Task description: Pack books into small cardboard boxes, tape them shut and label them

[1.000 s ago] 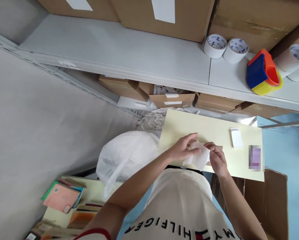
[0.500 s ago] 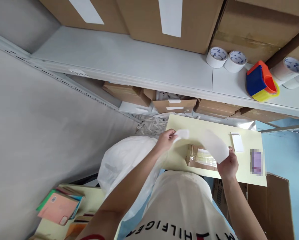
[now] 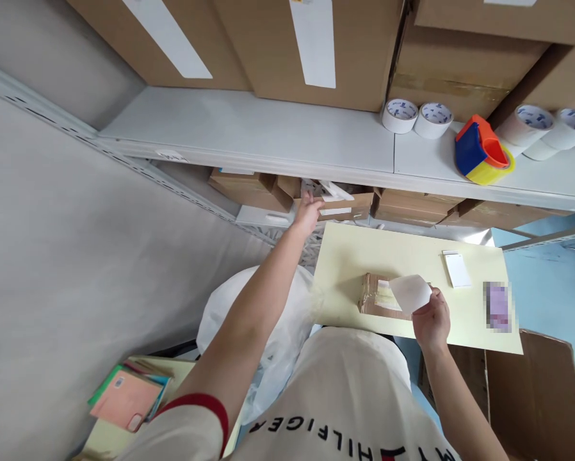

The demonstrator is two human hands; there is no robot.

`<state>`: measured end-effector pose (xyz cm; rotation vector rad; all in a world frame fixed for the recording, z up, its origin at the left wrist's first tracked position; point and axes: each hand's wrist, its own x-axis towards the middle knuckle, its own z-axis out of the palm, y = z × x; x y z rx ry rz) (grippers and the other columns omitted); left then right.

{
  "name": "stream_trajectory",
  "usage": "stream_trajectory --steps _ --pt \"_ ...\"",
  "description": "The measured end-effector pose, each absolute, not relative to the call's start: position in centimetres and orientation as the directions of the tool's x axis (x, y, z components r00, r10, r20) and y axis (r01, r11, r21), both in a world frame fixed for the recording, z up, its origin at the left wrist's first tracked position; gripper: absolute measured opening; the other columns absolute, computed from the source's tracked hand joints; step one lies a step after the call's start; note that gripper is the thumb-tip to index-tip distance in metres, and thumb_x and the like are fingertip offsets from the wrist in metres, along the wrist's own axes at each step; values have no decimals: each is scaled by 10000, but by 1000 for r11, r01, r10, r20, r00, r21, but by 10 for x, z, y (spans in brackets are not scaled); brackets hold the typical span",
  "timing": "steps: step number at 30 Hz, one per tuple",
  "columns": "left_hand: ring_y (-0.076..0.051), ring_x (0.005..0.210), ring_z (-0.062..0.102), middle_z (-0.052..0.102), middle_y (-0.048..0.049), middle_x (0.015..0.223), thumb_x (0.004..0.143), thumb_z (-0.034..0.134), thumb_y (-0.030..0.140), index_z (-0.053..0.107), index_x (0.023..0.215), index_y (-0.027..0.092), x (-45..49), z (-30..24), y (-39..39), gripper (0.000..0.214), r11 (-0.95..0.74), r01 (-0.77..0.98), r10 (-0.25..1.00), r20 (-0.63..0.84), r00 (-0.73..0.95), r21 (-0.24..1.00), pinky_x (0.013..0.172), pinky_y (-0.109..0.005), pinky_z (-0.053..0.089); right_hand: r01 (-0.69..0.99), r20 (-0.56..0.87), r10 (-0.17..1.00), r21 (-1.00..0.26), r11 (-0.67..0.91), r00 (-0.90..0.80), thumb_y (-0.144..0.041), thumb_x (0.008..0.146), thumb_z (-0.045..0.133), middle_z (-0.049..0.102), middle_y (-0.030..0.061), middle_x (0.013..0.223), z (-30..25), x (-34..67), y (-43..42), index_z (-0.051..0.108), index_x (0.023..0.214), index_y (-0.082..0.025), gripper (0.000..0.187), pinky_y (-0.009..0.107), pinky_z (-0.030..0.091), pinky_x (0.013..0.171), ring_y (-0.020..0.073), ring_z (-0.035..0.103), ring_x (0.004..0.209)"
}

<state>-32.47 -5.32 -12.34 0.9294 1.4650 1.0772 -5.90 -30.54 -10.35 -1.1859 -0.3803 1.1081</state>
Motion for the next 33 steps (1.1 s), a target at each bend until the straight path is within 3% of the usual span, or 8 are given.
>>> stream_trajectory --steps 3,7,11,13,16,23,27,33 --pt "-256 1409 359 449 -101 1476 771 635 288 457 1372 256 -303 -113 -119 627 110 215 990 -89 -107 970 1092 -409 362 -495 -285 843 -868 -26 456 -399 691 728 613 -17 809 -101 -57 -309 521 688 -221 273 261 417 621 134 538 704" --pt "-269 1077 606 656 -96 1104 662 765 510 628 1064 211 -254 -82 -233 520 -445 401 879 303 368 801 939 -407 479 -489 -272 871 -871 -43 408 -432 697 742 582 -29 713 -99 -56 -312 543 682 -224 288 264 423 621 127 515 655" --pt "-250 903 648 671 -74 943 700 765 459 618 1011 207 -202 -62 -299 426 -593 512 795 352 494 621 820 -388 509 -390 -215 918 -918 -74 332 -449 768 696 571 -29 676 -96 -51 -319 582 704 -226 258 280 419 647 129 500 641" --pt "-229 880 653 674 -60 905 815 643 255 609 994 211 -187 -63 -308 188 -568 572 819 338 464 591 790 -366 510 -326 -180 945 -942 -85 274 -447 792 677 591 -19 707 -95 -47 -324 609 739 -229 234 300 431 697 144 526 683" --pt "-199 868 656 683 -49 896 841 477 90 609 972 223 -177 -72 -309 230 -480 565 871 289 397 671 768 -328 514 -253 -133 977 -963 -89 164 -454 805 656 634 11 842 -96 -34 -333 650 847 -242 217 354 449 812 191 584 834" --pt "-181 743 652 694 -42 794 805 578 368 603 819 193 -170 -85 -305 177 191 129 975 -203 91 973 690 -287 513 139 -95 951 -980 -141 295 -500 779 668 464 92 1348 -102 14 -353 689 1050 -273 354 471 354 1039 306 361 1350" --pt "-184 801 664 719 -41 850 714 658 444 637 836 181 -168 -93 -309 292 378 14 922 -378 79 926 740 -287 515 21 -230 945 -970 -242 233 -523 786 652 644 97 1134 -109 29 -356 722 954 -238 339 445 436 946 277 563 1134" --pt "-175 700 654 703 -22 737 703 647 470 651 733 176 -178 -129 -331 296 483 213 873 -485 -46 849 672 -281 504 -9 -370 905 -927 -376 211 -492 739 680 760 75 896 -131 24 -369 762 806 -221 291 447 468 915 263 659 928"
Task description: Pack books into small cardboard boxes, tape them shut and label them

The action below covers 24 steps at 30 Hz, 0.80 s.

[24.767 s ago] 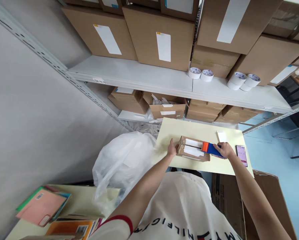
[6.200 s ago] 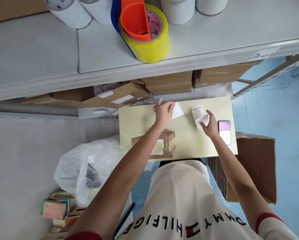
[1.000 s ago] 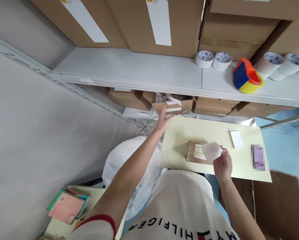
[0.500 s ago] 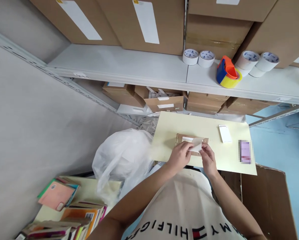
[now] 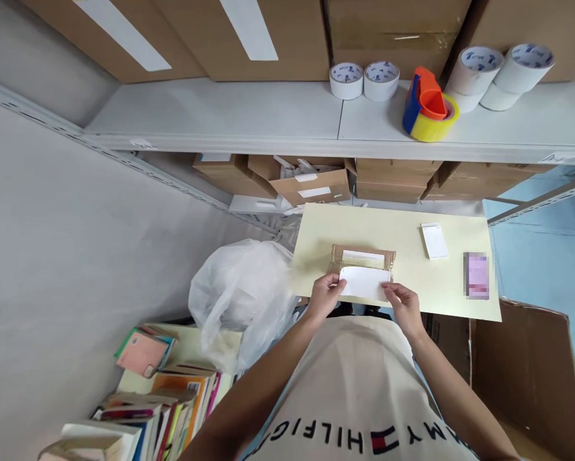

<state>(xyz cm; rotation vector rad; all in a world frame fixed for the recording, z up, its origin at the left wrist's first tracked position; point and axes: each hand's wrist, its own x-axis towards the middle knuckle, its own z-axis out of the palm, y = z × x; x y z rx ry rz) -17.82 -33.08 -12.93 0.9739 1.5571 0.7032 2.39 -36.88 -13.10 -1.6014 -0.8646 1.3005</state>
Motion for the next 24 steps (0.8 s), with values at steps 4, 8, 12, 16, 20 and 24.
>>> stream_trajectory --steps 4,8,12,16,20,24 --pt "-178 713 666 717 -31 770 731 629 421 640 760 185 -186 -147 -331 238 450 327 892 -438 -115 831 688 -287 509 42 -410 889 -904 -426 203 -469 728 673 768 86 936 -145 14 -375 777 852 -213 303 430 497 868 248 666 875" --pt "-158 649 660 697 12 691 704 688 298 563 1021 192 -187 -152 -308 357 499 355 866 -467 -177 791 666 -270 499 60 -399 889 -905 -421 224 -487 741 652 764 83 918 -155 12 -365 773 894 -199 347 387 515 770 207 636 753" --pt "-157 650 666 675 34 655 720 696 239 505 1086 192 -186 -156 -283 416 529 431 842 -514 -163 731 658 -262 487 52 -414 885 -900 -434 215 -488 736 655 738 64 812 -161 16 -345 760 929 -180 378 340 491 669 190 602 689" --pt "-168 673 678 681 33 674 747 680 247 495 1106 198 -184 -163 -271 407 496 484 857 -497 -139 720 684 -279 495 73 -429 878 -889 -452 212 -488 719 652 707 52 775 -166 18 -331 751 919 -185 376 329 470 663 202 597 732" --pt "-180 704 691 694 23 696 750 674 241 493 1108 202 -183 -164 -268 404 493 524 851 -509 -126 695 723 -293 498 131 -450 867 -866 -482 214 -523 716 627 663 31 705 -171 18 -327 738 939 -179 425 322 452 648 192 575 688" --pt "-203 777 698 714 -6 724 765 662 230 480 1109 193 -181 -159 -264 392 461 589 860 -498 -113 663 755 -305 487 232 -460 866 -836 -496 196 -528 720 594 597 0 626 -173 19 -325 736 986 -180 460 322 443 636 175 535 615"
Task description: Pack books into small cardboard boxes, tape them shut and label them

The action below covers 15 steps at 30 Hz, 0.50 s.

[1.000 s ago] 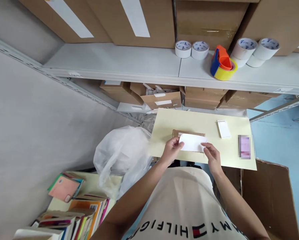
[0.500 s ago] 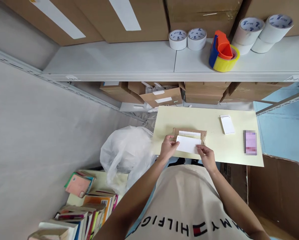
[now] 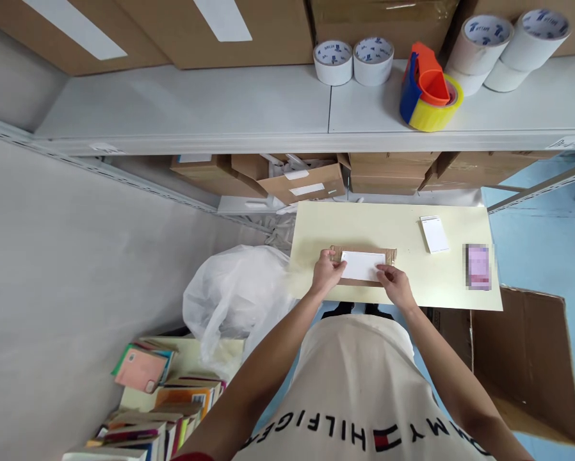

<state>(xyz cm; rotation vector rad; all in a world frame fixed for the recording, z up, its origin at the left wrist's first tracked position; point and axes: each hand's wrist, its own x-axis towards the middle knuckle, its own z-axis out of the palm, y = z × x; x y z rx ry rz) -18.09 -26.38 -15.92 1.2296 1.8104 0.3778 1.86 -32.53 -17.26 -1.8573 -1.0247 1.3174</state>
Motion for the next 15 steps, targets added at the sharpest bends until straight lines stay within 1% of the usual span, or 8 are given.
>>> stream_trajectory --steps 3,7,11,15 --pt "-217 826 699 727 -20 756 784 651 242 462 1120 200 -181 -156 -260 387 446 636 858 -504 -102 630 745 -308 479 304 -450 873 -818 -488 188 -509 722 578 583 -1 628 -171 19 -322 742 1007 -182 464 328 450 645 180 537 620" --pt "-241 911 695 735 -46 837 800 651 294 472 1113 212 -180 -154 -255 370 400 737 855 -512 -85 545 737 -312 473 405 -434 882 -784 -471 185 -480 730 574 627 23 676 -168 19 -318 747 1030 -182 457 339 470 656 195 573 642" --pt "-281 952 684 728 -102 939 807 637 357 529 1070 210 -177 -150 -247 320 304 861 861 -504 -65 408 729 -331 477 510 -389 904 -750 -422 176 -428 739 603 671 32 714 -169 21 -312 756 994 -245 349 323 464 639 205 612 670" --pt "-318 967 679 721 -159 974 830 593 403 613 968 194 -176 -141 -239 251 205 924 862 -506 -14 324 750 -363 486 643 -372 922 -680 -352 111 -417 775 616 667 17 668 -168 27 -306 752 983 -295 277 301 423 570 192 612 598"
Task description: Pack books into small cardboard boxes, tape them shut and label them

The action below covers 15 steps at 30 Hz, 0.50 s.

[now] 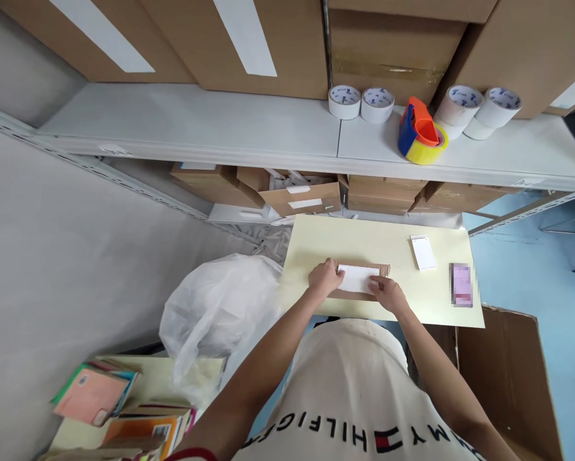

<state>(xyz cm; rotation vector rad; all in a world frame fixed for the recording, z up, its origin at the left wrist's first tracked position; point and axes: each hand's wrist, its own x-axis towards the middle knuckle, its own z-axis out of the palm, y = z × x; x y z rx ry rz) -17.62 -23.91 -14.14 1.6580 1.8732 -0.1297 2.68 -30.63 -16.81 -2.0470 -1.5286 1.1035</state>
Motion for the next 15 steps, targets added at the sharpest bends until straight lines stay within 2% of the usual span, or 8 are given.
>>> stream_trajectory --steps 4,7,9,11,13,15 --pt "-342 965 678 715 -190 968 861 557 411 644 978 170 -187 -131 -239 282 123 960 884 -468 10 253 763 -393 496 773 -356 933 -579 -259 47 -376 820 590 695 19 719 -160 35 -307 720 1070 -319 287 318 453 604 213 649 665" --pt "-320 994 668 708 -169 983 895 511 337 631 1042 171 -195 -125 -250 253 35 952 932 -353 79 304 800 -398 503 842 -214 977 -529 -109 -7 -338 832 570 720 105 986 -156 36 -311 674 1183 -252 376 413 510 757 292 664 906" --pt "-307 1125 614 678 -160 1127 883 538 337 620 1112 183 -195 -126 -260 287 -140 904 943 -225 246 404 922 -409 476 859 -102 990 -511 34 -100 -333 823 589 648 166 1229 -156 30 -313 625 1263 -196 462 473 488 900 336 608 1105" --pt "-300 1294 500 585 -148 1338 846 599 368 580 1239 192 -190 -132 -270 431 -349 800 880 -123 459 488 1076 -420 378 854 -57 970 -488 180 -237 -366 831 598 534 192 1403 -159 20 -314 542 1359 -153 573 497 422 1022 352 510 1271" --pt "-301 1399 385 466 -147 1477 833 615 404 485 1376 180 -185 -144 -277 602 -469 712 796 -99 597 522 1160 -445 267 850 -76 932 -442 288 -355 -415 857 575 429 197 1499 -165 10 -315 433 1445 -127 670 507 346 1100 345 403 1381" --pt "-304 1443 314 386 -160 1534 862 568 439 394 1455 158 -184 -156 -281 679 -502 703 762 -128 635 503 1181 -476 210 862 -115 905 -375 342 -410 -456 889 528 360 192 1543 -172 5 -316 338 1498 -118 722 520 283 1139 333 335 1429"
